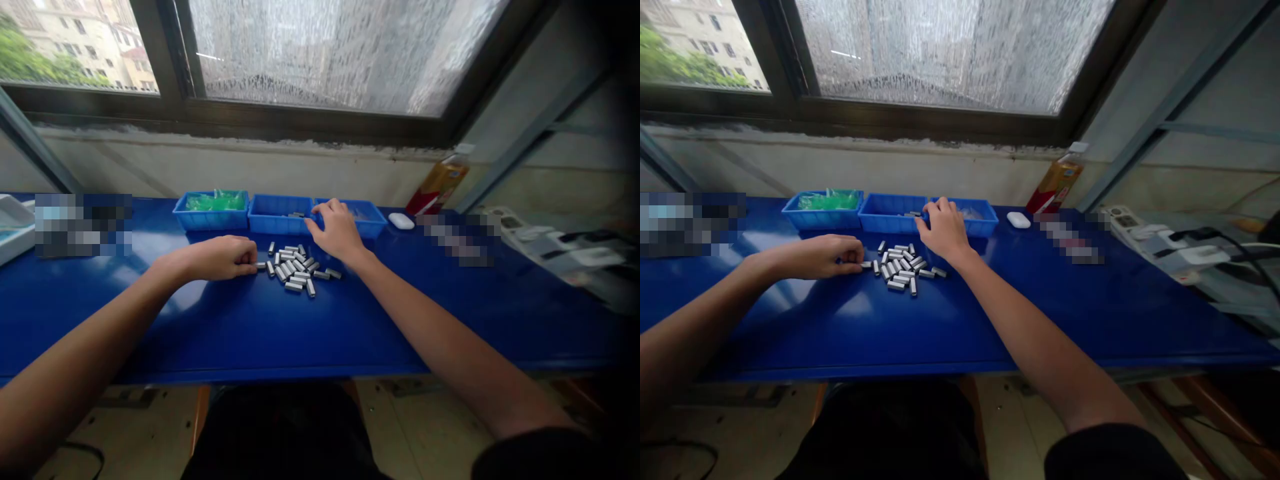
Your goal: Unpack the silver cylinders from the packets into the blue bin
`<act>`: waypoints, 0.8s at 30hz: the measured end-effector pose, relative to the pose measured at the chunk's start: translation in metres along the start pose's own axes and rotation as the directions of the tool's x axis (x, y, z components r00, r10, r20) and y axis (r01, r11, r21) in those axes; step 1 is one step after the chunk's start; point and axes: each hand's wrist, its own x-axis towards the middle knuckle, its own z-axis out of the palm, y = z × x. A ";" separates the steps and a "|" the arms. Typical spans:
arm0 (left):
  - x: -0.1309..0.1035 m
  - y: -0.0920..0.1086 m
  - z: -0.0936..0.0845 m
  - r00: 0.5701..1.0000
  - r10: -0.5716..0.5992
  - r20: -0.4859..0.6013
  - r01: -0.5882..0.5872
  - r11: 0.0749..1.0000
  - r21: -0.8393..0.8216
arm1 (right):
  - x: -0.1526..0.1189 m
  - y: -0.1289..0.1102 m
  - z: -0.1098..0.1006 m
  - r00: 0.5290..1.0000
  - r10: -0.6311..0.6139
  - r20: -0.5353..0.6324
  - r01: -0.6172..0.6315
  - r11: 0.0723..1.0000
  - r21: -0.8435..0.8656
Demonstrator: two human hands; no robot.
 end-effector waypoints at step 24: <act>0.003 0.038 0.005 0.994 -0.067 -0.089 0.046 0.975 -0.217 | -0.021 -0.052 -0.030 0.910 -0.403 0.092 0.349 0.869 0.352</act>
